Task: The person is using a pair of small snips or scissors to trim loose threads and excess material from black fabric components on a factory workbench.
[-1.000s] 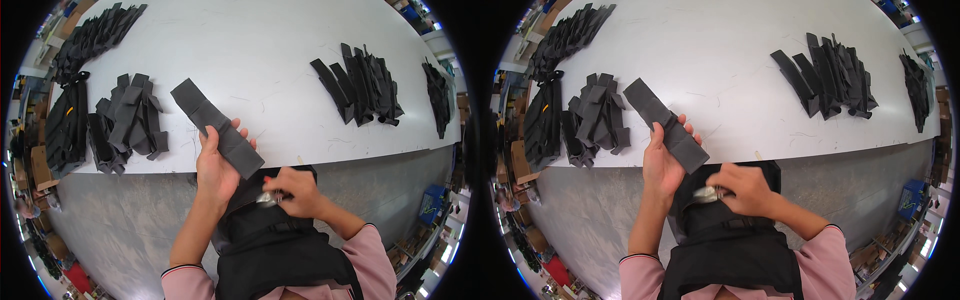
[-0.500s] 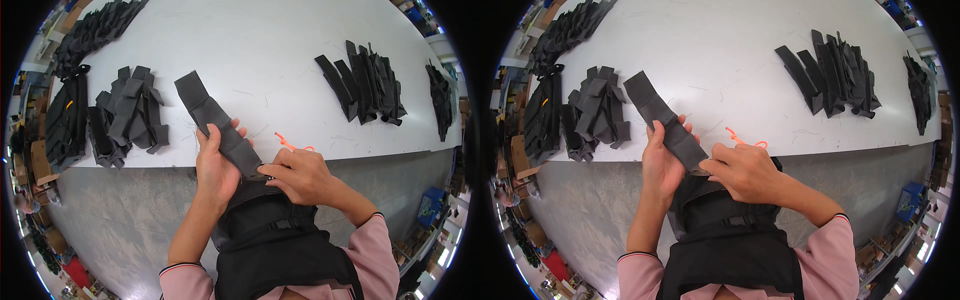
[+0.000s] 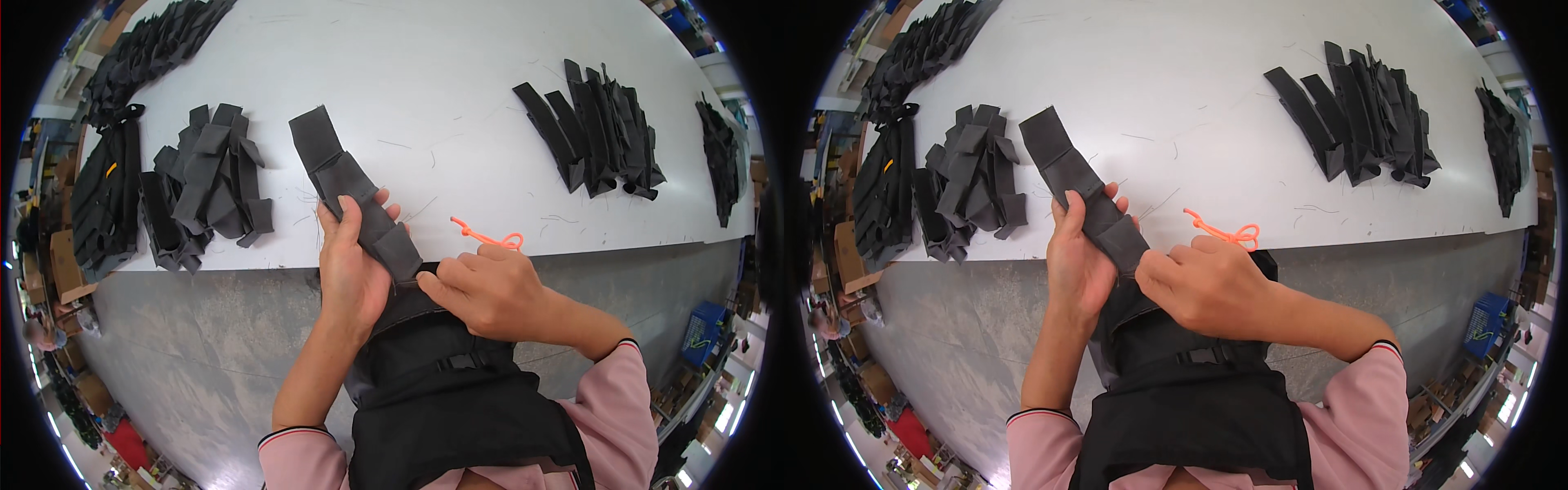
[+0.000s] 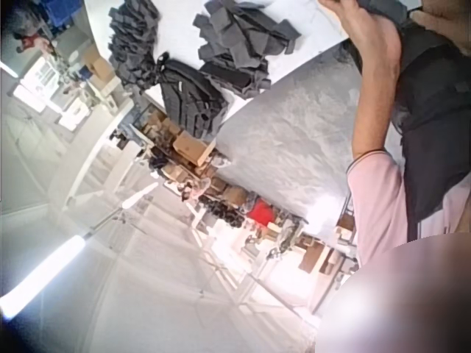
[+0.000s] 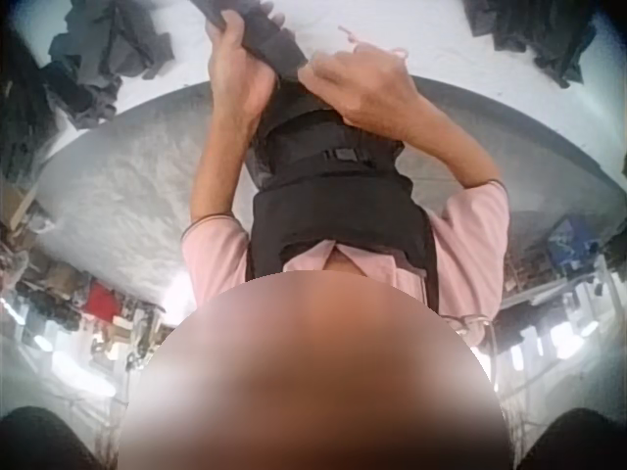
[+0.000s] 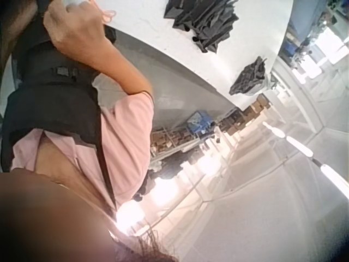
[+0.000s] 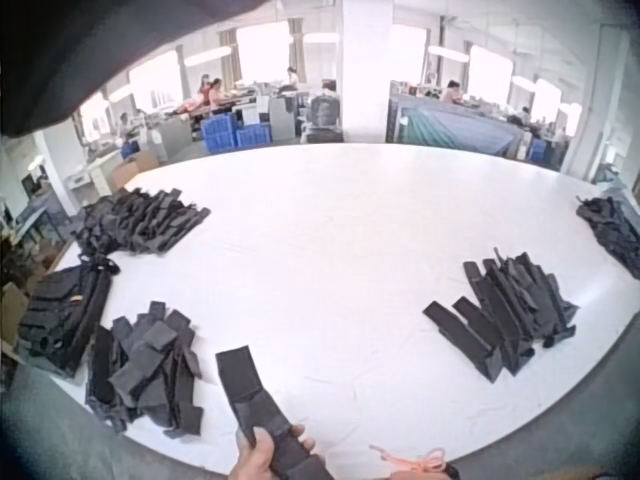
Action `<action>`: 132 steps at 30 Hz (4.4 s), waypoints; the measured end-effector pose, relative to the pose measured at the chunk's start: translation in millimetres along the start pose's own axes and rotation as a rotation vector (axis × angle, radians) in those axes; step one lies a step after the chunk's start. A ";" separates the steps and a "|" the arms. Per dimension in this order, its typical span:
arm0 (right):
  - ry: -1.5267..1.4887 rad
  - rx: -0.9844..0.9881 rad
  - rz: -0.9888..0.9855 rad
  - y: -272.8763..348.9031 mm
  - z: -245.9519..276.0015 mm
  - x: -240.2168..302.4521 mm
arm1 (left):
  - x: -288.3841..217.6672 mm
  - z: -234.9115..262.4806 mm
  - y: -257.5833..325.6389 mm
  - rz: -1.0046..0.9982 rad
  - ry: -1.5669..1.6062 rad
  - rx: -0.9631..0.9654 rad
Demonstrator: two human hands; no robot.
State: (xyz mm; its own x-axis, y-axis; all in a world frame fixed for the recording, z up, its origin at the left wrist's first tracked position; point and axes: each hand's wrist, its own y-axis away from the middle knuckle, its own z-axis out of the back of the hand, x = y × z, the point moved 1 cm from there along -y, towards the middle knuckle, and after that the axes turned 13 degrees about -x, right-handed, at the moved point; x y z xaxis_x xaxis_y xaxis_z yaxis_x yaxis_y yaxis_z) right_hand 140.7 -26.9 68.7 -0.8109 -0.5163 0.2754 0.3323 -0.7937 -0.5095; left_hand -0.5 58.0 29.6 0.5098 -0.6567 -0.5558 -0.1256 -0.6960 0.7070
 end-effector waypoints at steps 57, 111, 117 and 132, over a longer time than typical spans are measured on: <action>-0.068 -0.226 -0.306 23.7 -28.9 3.6 | -4.1 12.2 1.4 -0.019 -0.159 0.164; -0.663 -0.259 -0.829 39.4 -50.4 -5.4 | 5.5 31.8 -3.5 0.217 -0.152 0.226; -0.428 -0.196 -0.624 14.0 -50.1 -4.6 | 11.6 29.0 19.9 0.197 -0.273 0.218; -1.310 -0.276 -1.367 6.3 -83.4 -27.2 | 24.5 41.4 32.0 -0.459 -0.764 0.375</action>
State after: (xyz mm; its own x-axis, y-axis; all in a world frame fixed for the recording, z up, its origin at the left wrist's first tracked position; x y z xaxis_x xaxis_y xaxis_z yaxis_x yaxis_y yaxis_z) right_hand 124.6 9.0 -10.0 0.4467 0.3370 0.8288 -0.3068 -0.8124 0.4958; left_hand -27.2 7.6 20.5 -0.0970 -0.2177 -0.9712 -0.3836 -0.8922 0.2383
